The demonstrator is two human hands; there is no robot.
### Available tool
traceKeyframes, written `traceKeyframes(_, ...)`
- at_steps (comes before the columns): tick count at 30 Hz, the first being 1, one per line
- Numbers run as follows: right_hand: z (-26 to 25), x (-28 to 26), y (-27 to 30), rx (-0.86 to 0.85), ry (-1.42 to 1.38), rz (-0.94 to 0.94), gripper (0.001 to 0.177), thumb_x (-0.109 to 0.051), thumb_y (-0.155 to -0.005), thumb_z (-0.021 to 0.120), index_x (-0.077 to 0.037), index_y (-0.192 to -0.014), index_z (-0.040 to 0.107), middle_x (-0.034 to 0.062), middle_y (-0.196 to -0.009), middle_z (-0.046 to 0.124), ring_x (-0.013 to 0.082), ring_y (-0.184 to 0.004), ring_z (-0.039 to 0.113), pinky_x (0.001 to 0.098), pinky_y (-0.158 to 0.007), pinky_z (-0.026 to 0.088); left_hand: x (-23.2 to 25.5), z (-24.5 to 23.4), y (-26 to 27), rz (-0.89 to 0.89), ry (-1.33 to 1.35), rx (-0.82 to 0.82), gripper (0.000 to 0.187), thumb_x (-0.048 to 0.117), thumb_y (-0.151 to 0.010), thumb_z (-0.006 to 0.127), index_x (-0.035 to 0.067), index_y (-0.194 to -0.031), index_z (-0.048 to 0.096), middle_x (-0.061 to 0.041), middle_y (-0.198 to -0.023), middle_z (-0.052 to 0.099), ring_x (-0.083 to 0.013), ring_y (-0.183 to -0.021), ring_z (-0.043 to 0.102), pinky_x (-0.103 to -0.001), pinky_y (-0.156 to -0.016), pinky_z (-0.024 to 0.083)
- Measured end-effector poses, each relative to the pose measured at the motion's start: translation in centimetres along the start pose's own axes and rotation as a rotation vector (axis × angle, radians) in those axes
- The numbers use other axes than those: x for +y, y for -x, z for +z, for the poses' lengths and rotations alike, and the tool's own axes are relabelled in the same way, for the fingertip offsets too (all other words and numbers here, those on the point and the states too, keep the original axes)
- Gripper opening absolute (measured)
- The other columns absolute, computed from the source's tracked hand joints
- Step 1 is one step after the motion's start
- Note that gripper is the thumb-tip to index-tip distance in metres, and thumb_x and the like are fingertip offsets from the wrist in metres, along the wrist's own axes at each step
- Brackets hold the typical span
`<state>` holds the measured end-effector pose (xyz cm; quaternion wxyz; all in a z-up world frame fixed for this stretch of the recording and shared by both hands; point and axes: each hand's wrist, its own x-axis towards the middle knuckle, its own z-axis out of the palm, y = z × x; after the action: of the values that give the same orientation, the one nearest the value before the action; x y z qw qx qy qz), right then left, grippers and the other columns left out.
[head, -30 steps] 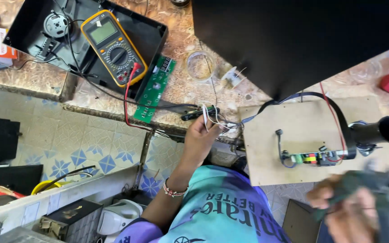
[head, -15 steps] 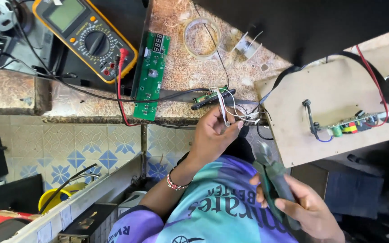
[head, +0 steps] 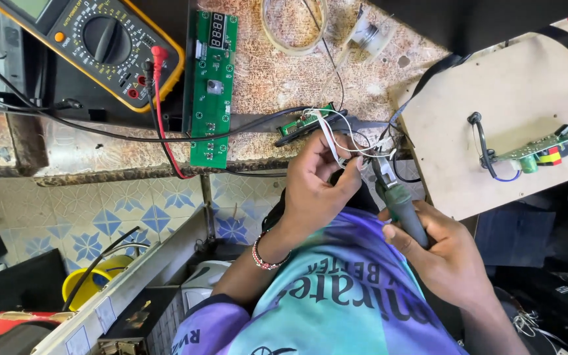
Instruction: Soldering and preparing electrical wires for a circuit board on a workbench.
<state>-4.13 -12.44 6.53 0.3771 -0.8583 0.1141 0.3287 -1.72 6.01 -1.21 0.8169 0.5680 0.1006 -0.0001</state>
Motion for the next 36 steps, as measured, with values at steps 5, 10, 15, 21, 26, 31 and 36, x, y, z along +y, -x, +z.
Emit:
traceKeyframes(5, -0.4, -0.2, -0.5, -0.041, -0.047, -0.107, 0.023, -0.025, -0.087, 0.072, -0.007, -0.096, 0.083, 0.0002, -0.111, 0.084, 0.0136, -0.094, 0.078, 0.0296, -0.080, 0.057, -0.3, -0.2, -0.3, 0.000, -0.045, 0.031, 0.019, 0.006, -0.090, 0.070, 0.012, -0.094, 0.052, 0.000, -0.093, 0.056, -0.0058, -0.085, 0.057, -0.018, -0.074, 0.053)
traceKeyframes(10, -0.6, 0.1, -0.8, -0.047, -0.016, -0.122, 0.024, -0.026, -0.087, 0.072, -0.009, -0.100, 0.082, 0.0009, -0.100, 0.084, 0.0131, -0.091, 0.078, 0.0287, -0.081, 0.057, 0.2, -0.3, -0.3, 0.017, -0.060, -0.002, 0.020, 0.007, -0.091, 0.070, 0.013, -0.092, 0.051, -0.002, -0.094, 0.059, -0.0128, -0.102, 0.069, -0.022, -0.081, 0.056)
traceKeyframes(15, -0.4, 0.5, -0.8, -0.022, 0.026, -0.176, 0.020, -0.025, -0.090, 0.072, -0.006, -0.089, 0.078, -0.0005, -0.093, 0.074, 0.0125, -0.072, 0.064, 0.0276, -0.065, 0.047, 0.0, -0.2, -0.4, 0.024, -0.093, 0.036, 0.023, 0.005, -0.089, 0.071, 0.013, -0.088, 0.050, 0.001, -0.089, 0.058, -0.0043, -0.083, 0.057, -0.018, -0.071, 0.053)
traceKeyframes(21, -0.5, 1.1, -0.7, 0.002, 0.033, -0.223, 0.020, -0.025, -0.089, 0.073, -0.006, -0.088, 0.077, 0.0014, -0.102, 0.076, 0.0139, -0.086, 0.071, 0.0295, -0.075, 0.051, 0.4, 0.2, -0.3, 0.038, -0.121, 0.059, 0.026, 0.003, -0.084, 0.075, 0.011, -0.087, 0.051, -0.003, -0.092, 0.065, -0.0087, -0.089, 0.066, -0.021, -0.082, 0.058)
traceKeyframes(26, -0.2, 1.3, -0.7, 0.027, 0.083, -0.232, 0.022, -0.026, -0.088, 0.073, -0.004, -0.089, 0.076, 0.0027, -0.103, 0.075, 0.0161, -0.080, 0.072, 0.0306, -0.068, 0.052, 0.2, 0.1, -0.2, 0.020, -0.176, 0.071, 0.026, 0.009, -0.083, 0.078, 0.013, -0.087, 0.052, 0.001, -0.089, 0.061, -0.0053, -0.081, 0.058, -0.019, -0.078, 0.055)
traceKeyframes(31, 0.5, 1.8, -0.9, 0.059, 0.141, -0.222, 0.024, -0.030, -0.090, 0.071, -0.008, -0.097, 0.076, 0.0004, -0.098, 0.074, 0.0155, -0.077, 0.070, 0.0295, -0.067, 0.051, 0.2, 0.2, -0.3, -0.022, -0.104, 0.041, 0.027, 0.010, -0.086, 0.074, 0.016, -0.086, 0.048, 0.002, -0.089, 0.055, -0.0062, -0.084, 0.055, -0.022, -0.081, 0.057)
traceKeyframes(36, 0.6, 1.2, -1.0, 0.063, 0.127, -0.229, 0.032, -0.035, -0.088, 0.071, -0.009, -0.106, 0.078, 0.0015, -0.110, 0.076, 0.0163, -0.089, 0.074, 0.0299, -0.073, 0.054, -0.2, 0.2, -0.3, -0.029, -0.031, 0.048, 0.026, 0.007, -0.087, 0.072, 0.015, -0.086, 0.048, 0.002, -0.090, 0.053, -0.0053, -0.084, 0.052, -0.020, -0.079, 0.053)
